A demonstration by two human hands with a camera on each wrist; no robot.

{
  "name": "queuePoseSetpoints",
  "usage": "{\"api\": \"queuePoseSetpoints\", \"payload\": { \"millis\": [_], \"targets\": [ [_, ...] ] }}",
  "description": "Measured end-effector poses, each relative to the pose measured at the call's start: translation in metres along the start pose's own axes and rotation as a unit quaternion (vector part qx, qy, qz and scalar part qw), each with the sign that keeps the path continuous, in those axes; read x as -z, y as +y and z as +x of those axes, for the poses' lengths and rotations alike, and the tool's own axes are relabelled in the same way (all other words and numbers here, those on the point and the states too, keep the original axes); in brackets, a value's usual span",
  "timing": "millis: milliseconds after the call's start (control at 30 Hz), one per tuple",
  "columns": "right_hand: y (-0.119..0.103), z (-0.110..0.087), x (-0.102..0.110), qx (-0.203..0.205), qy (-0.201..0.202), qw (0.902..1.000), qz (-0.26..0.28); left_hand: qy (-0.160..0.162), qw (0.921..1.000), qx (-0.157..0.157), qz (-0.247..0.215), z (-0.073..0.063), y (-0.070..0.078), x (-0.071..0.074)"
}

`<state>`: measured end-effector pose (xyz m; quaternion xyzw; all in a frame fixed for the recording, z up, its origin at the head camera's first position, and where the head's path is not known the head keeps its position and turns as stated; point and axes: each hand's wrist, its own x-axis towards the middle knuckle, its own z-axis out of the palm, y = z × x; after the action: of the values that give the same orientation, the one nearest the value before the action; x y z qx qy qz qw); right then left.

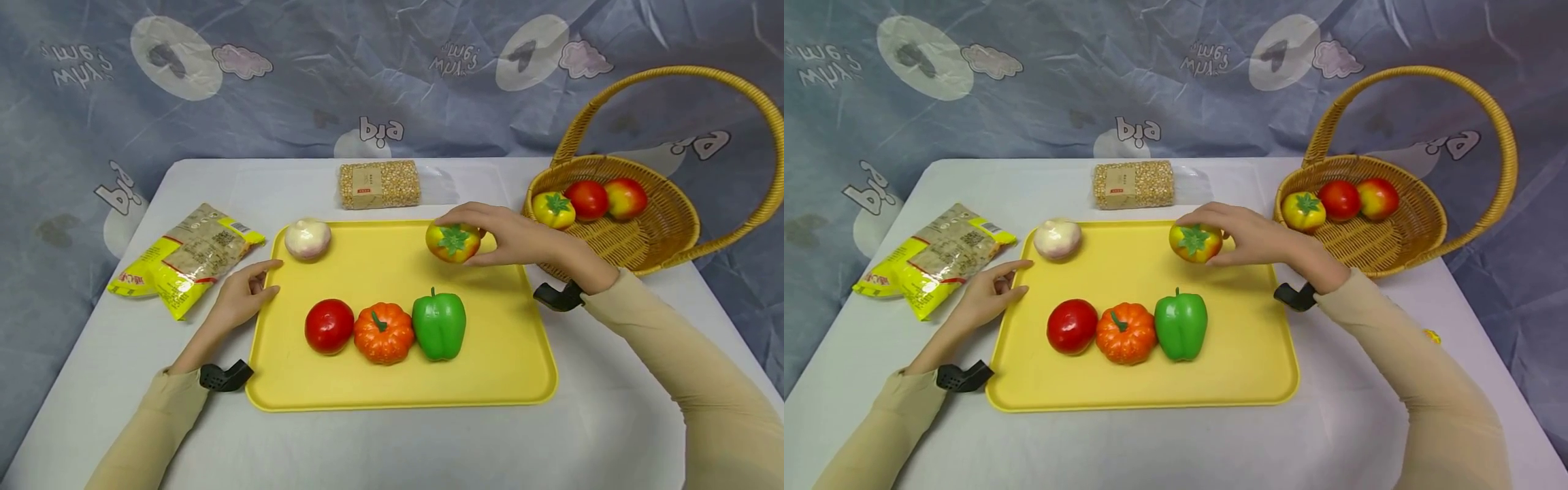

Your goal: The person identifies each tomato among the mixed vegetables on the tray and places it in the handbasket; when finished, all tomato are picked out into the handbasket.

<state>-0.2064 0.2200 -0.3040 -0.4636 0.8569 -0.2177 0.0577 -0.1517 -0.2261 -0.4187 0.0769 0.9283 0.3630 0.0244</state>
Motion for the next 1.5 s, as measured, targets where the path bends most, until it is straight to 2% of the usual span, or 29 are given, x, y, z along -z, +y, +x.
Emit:
{"api": "queuePoseSetpoints", "payload": {
  "millis": [267,433,533,700,900,1000,1100,1300,1500],
  "targets": [
    [0.008,-0.043,0.018,-0.071,0.047,0.9953,-0.045,-0.001,1.0000,-0.008,-0.001,0.001,0.000,-0.002],
    [0.015,-0.070,0.030,-0.116,0.092,0.9862,-0.074,-0.001,1.0000,-0.005,-0.001,0.001,-0.001,-0.002],
    [0.021,-0.086,0.035,-0.147,0.119,0.9794,-0.071,0.000,1.0000,-0.006,0.000,0.001,-0.001,-0.002],
    [0.031,-0.111,0.042,-0.206,0.179,0.9607,-0.052,-0.003,1.0000,-0.004,0.003,0.001,0.000,0.000],
    [0.040,-0.139,0.045,-0.293,0.232,0.9263,-0.043,-0.002,0.9999,-0.006,0.010,0.001,0.001,0.002],
    [0.046,-0.148,0.043,-0.335,0.226,0.9128,-0.054,0.000,0.9999,-0.006,0.009,0.001,0.002,0.003],
    [0.053,-0.153,0.040,-0.368,0.205,0.9046,-0.065,0.002,1.0000,-0.005,0.007,0.000,0.002,0.003],
    [0.067,-0.153,0.037,-0.401,0.174,0.8976,-0.056,0.003,1.0000,-0.008,-0.002,-0.001,0.002,0.004],
    [0.081,-0.154,0.034,-0.444,0.110,0.8886,-0.036,-0.001,1.0000,-0.006,-0.005,-0.001,0.002,0.001]
  ]
}}
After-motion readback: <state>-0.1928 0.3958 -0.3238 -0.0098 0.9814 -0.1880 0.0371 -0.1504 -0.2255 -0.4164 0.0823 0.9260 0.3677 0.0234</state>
